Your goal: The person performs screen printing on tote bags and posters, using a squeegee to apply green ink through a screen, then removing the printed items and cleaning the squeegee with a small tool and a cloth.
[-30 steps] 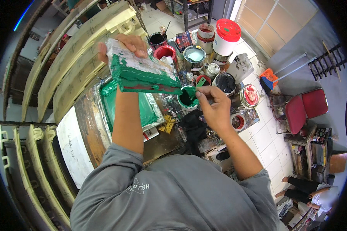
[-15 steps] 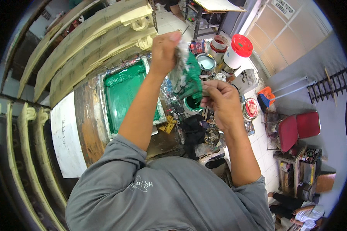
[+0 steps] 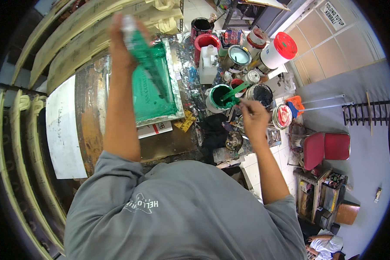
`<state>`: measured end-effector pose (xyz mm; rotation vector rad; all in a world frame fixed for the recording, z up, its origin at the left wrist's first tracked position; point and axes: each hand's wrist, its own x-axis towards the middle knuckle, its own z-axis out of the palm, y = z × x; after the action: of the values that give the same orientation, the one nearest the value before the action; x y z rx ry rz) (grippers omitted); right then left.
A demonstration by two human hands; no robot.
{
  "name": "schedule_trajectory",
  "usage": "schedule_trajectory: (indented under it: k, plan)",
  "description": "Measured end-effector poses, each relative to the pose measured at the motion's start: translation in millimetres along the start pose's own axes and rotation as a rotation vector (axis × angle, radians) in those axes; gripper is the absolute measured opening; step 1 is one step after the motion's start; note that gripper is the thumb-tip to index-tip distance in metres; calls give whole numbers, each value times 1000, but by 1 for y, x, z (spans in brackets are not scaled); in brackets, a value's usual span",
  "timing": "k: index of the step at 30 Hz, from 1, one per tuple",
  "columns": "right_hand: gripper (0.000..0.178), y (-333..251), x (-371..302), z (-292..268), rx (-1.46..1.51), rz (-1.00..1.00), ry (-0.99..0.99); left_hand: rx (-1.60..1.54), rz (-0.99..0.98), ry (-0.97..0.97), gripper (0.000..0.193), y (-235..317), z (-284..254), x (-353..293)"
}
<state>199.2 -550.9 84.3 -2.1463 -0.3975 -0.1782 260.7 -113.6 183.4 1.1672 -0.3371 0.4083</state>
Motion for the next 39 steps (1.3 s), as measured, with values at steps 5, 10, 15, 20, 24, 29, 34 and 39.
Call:
schedule_trajectory:
  k: [5, 10, 15, 20, 24, 29, 34, 39]
  plan:
    - [43, 41, -15, 33, -238, -410, 6, -308, 50, -21, 79, 43, -20, -28]
    - [45, 46, -9, 32, -292, -492, 28, -209, 135, -79, 80, 75, -36, -43]
    - [45, 78, -18, 41, -333, -518, -107, -190, 135, -72, 80, 74, -44, -51]
    - [48, 88, -16, 25, -308, -580, -214, -198, 120, -71, 83, 68, -55, -51]
    - [49, 93, -4, 11, -273, -647, -278, -266, 119, -59, 83, 59, -60, -44]
    - [44, 80, 1, -19, -263, -634, -388, -305, 174, -105, 83, 59, -77, -42]
    - [31, 3, -11, -18, -45, -500, -202, -231, 303, -66, 63, 74, -109, -70]
    - [14, -65, 10, 159, 134, -359, -180, -270, 414, 8, 29, 89, -141, -120]
